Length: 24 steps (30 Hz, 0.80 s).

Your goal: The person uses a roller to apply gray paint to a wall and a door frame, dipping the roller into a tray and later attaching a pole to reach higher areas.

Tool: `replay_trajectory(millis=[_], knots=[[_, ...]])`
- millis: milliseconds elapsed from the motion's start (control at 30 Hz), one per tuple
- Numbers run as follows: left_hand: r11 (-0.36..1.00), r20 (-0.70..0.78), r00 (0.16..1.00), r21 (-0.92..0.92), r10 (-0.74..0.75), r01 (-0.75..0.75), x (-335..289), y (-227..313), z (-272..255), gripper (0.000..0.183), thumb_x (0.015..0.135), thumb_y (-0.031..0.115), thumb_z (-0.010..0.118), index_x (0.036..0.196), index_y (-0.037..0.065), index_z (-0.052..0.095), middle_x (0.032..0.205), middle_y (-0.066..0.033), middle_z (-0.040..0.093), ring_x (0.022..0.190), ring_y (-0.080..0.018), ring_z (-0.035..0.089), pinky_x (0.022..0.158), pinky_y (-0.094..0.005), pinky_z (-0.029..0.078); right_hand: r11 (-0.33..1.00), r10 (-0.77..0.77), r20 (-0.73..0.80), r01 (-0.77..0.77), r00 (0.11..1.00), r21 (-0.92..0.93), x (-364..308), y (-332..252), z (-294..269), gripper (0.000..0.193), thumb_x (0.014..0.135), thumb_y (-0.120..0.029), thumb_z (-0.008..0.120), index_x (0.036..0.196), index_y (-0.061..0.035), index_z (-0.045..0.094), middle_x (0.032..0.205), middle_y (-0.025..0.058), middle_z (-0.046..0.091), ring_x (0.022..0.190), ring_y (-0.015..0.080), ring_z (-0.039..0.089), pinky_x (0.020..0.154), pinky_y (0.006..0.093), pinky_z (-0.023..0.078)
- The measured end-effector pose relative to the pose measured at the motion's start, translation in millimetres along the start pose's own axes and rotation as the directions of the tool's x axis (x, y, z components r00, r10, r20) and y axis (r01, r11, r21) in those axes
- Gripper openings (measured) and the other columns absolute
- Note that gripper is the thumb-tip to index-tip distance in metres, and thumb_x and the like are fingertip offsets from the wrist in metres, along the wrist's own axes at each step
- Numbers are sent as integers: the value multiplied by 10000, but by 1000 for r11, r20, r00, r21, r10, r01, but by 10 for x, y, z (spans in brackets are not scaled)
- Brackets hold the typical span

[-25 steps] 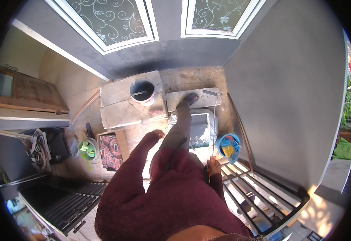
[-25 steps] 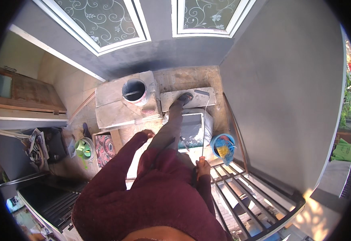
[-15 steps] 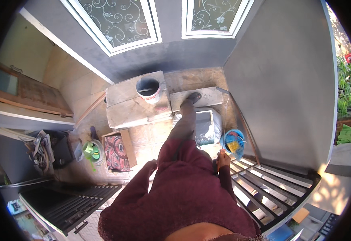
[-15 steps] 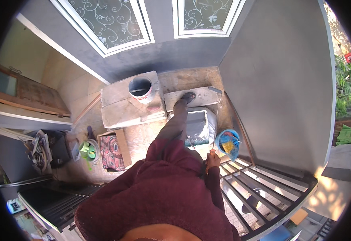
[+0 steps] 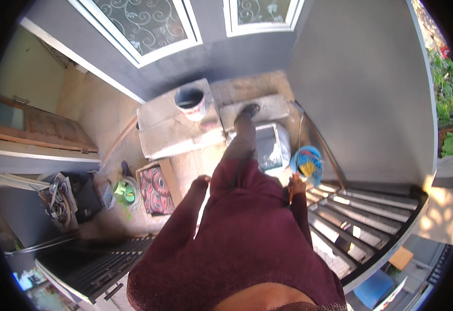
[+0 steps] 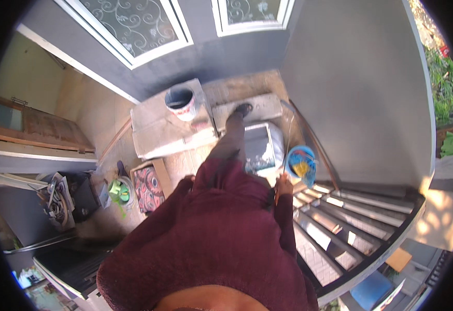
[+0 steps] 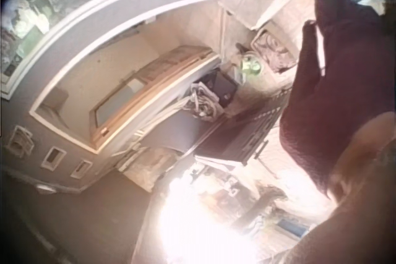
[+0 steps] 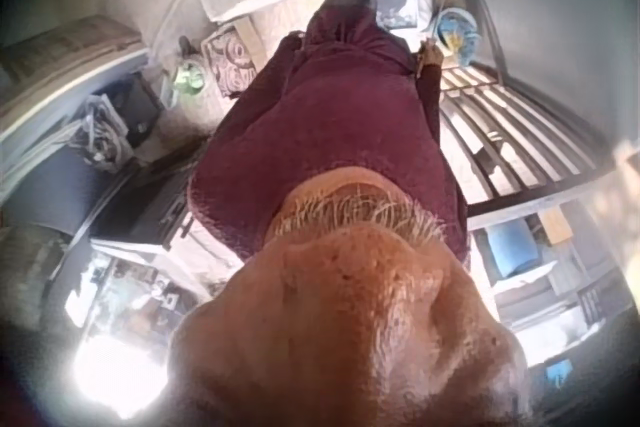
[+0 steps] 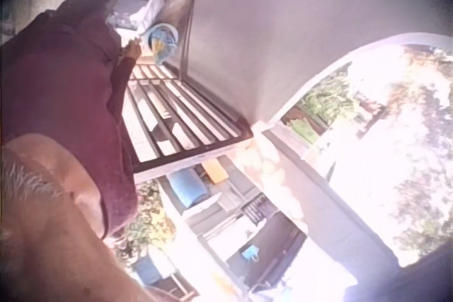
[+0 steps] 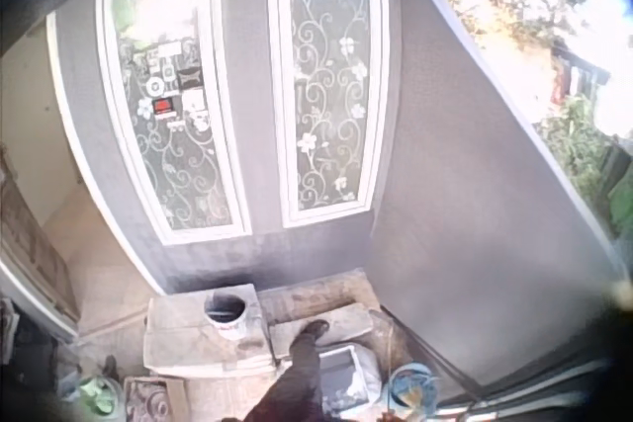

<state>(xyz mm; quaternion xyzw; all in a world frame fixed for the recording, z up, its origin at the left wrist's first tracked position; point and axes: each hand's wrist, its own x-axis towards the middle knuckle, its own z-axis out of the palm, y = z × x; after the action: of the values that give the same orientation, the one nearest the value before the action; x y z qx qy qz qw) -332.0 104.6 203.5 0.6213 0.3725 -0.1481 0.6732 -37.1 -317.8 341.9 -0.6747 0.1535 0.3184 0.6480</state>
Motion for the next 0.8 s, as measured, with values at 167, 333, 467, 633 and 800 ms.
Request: replay_trajectory(millis=[167,333,467,633,800], knots=[[659,-14,989,744,-144,107,11,750,1011,456,824,465,555,956,51,692,923,-129,700,854,-232,659,757,-383,509,996,80,-169,-87,982,-30,-96,-98,-517,202,802,-205,660,804,-14,598,616,56,554,465,142,519,403,290,392],[743,-24,1000,669,-3,18,-507,174,1122,365,813,397,589,934,70,699,900,-111,701,831,-210,658,748,-362,510,990,138,-132,-138,982,12,-140,-10,-499,214,793,-219,655,779,-13,598,617,64,560,474,151,529,414,301,410],[760,-21,999,648,-36,41,-900,-148,1183,293,805,342,617,916,86,706,881,-96,703,812,-192,657,740,-346,510,995,92,-124,-95,988,-24,-158,124,-553,232,786,-227,660,785,-2,604,617,71,565,467,156,527,427,305,422],[773,-41,996,629,-80,88,-1350,-253,1021,205,795,274,651,894,105,714,858,-78,705,788,-170,656,731,-325,510,992,127,-192,-129,973,2,-423,19,-437,215,774,-194,669,840,1,606,624,66,557,439,145,509,404,280,406],[784,-22,998,617,-60,61,-1236,-119,658,124,784,206,686,872,125,722,835,-59,706,765,-147,655,721,-305,511,991,83,-178,-100,981,-88,-676,44,-482,215,799,-243,686,828,-53,588,591,13,515,415,112,477,391,265,388]])
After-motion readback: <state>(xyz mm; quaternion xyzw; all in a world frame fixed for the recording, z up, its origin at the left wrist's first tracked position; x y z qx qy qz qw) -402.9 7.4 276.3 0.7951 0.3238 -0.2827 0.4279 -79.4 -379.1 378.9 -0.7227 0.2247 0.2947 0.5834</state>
